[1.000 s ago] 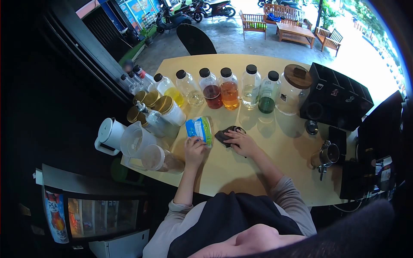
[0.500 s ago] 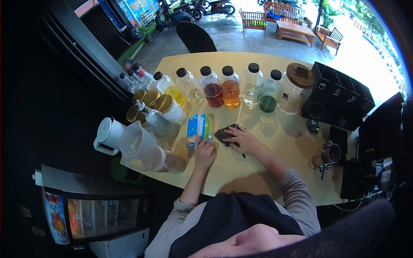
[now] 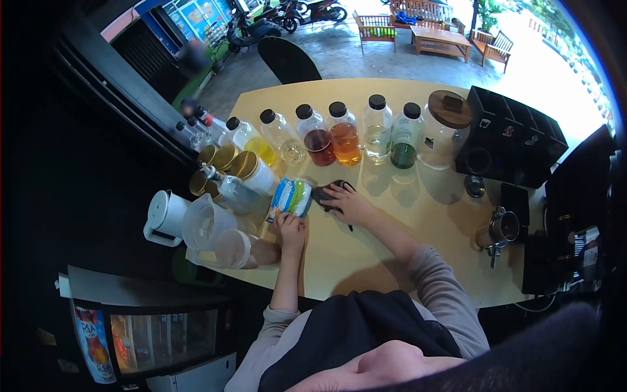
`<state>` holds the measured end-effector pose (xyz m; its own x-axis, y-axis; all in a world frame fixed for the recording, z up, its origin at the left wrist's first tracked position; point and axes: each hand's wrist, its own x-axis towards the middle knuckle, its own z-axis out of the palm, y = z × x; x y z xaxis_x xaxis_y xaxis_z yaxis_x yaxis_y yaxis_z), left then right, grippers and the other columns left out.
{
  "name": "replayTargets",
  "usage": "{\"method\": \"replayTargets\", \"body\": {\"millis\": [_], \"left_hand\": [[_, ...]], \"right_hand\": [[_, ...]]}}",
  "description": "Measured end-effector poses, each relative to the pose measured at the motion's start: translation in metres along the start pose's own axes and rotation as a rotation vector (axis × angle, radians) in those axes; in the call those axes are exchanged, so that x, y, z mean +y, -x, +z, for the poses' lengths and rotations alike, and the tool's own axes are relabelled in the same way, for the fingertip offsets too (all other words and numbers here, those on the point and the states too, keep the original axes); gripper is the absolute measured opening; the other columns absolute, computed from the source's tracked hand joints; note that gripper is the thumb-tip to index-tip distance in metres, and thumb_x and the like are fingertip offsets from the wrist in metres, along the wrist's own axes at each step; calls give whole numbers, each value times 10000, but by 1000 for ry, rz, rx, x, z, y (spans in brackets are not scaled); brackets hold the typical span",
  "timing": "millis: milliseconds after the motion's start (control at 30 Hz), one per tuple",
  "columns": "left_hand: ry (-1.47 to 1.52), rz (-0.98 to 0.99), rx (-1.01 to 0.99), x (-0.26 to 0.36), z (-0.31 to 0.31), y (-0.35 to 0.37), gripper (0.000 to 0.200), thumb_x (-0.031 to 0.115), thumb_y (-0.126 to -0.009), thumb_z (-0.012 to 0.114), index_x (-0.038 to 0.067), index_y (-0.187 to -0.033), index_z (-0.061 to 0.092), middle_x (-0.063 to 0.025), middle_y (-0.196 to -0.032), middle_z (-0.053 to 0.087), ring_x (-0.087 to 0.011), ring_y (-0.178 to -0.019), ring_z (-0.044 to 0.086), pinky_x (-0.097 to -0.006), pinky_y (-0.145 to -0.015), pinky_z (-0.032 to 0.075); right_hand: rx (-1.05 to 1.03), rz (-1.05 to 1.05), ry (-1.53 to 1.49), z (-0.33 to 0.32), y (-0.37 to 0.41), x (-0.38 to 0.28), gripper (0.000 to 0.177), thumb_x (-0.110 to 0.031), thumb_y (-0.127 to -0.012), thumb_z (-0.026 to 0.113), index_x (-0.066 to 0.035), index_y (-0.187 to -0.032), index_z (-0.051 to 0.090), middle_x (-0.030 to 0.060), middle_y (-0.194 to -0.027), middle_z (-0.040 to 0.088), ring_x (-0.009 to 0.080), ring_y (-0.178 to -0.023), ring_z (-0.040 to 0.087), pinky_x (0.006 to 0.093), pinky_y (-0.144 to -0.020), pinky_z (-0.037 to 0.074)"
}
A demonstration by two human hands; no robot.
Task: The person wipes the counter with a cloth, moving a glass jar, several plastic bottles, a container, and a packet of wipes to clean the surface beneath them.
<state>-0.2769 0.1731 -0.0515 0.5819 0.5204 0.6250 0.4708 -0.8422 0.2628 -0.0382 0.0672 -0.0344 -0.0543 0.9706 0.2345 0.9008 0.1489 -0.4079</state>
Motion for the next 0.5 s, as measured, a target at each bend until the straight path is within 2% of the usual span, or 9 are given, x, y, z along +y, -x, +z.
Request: {"method": "replayTargets", "body": {"millis": [133,233,300,367,400,433,467,500], "left_hand": [[8,-31,-74,21,-13,-3,70,73,-714,688,105,-776,685,-26,-929,691,-259,-1064,590,-491,-1038,378],[23,-3,-56,42,-13,-1,107,106,-759,657,92,-859,692,-56,-1001,689,-267,-1121,585,-503,-1063,370],[72,-5,-57,64,-13,-5,120,109,-786,650,85,-895,694,-66,-1036,690,-280,-1154,583,-506,-1074,363],[125,-2,-57,83,-6,-6,133,113,-813,642,78,-930,695,-77,-1070,690,-293,-1188,581,-510,-1086,355],[178,-2,-90,92,-3,-8,172,146,-871,599,71,-991,697,-97,-1116,684,-310,-1233,560,-523,-1108,335],[231,1,-122,100,1,-8,221,179,-930,555,63,-1052,699,-118,-1162,677,-327,-1278,538,-535,-1131,314],[239,8,-119,107,6,-9,221,179,-930,555,63,-1052,699,-118,-1162,677,-327,-1278,538,-535,-1131,314],[254,4,-154,113,10,-9,265,199,-971,506,57,-1084,700,-129,-1198,669,-339,-1309,515,-543,-1144,300]], "right_hand": [[-41,6,-120,-39,49,14,409,-337,-944,604,-237,-1339,642,46,-1537,472,262,-1474,350,498,-1232,205],[57,131,-56,-53,78,35,402,-299,-932,627,-232,-1328,654,55,-1533,478,266,-1466,365,494,-1225,224],[237,398,-26,-54,89,45,405,-260,-915,646,-222,-1318,664,63,-1530,482,269,-1459,377,491,-1220,234],[264,422,-3,-48,88,39,398,-255,-909,648,-220,-1305,673,62,-1530,482,273,-1456,380,491,-1221,232],[296,441,16,-45,86,36,392,-250,-904,649,-217,-1293,683,62,-1530,483,276,-1454,383,492,-1221,229],[293,377,-9,-41,85,34,389,-232,-886,660,-216,-1273,695,51,-1523,493,284,-1451,386,501,-1214,245],[299,381,0,-41,87,26,389,-232,-886,660,-216,-1273,695,51,-1523,493,284,-1451,386,501,-1214,245],[203,283,-33,-40,90,15,395,-213,-874,666,-217,-1268,697,48,-1521,496,290,-1450,389,509,-1209,258]]}}
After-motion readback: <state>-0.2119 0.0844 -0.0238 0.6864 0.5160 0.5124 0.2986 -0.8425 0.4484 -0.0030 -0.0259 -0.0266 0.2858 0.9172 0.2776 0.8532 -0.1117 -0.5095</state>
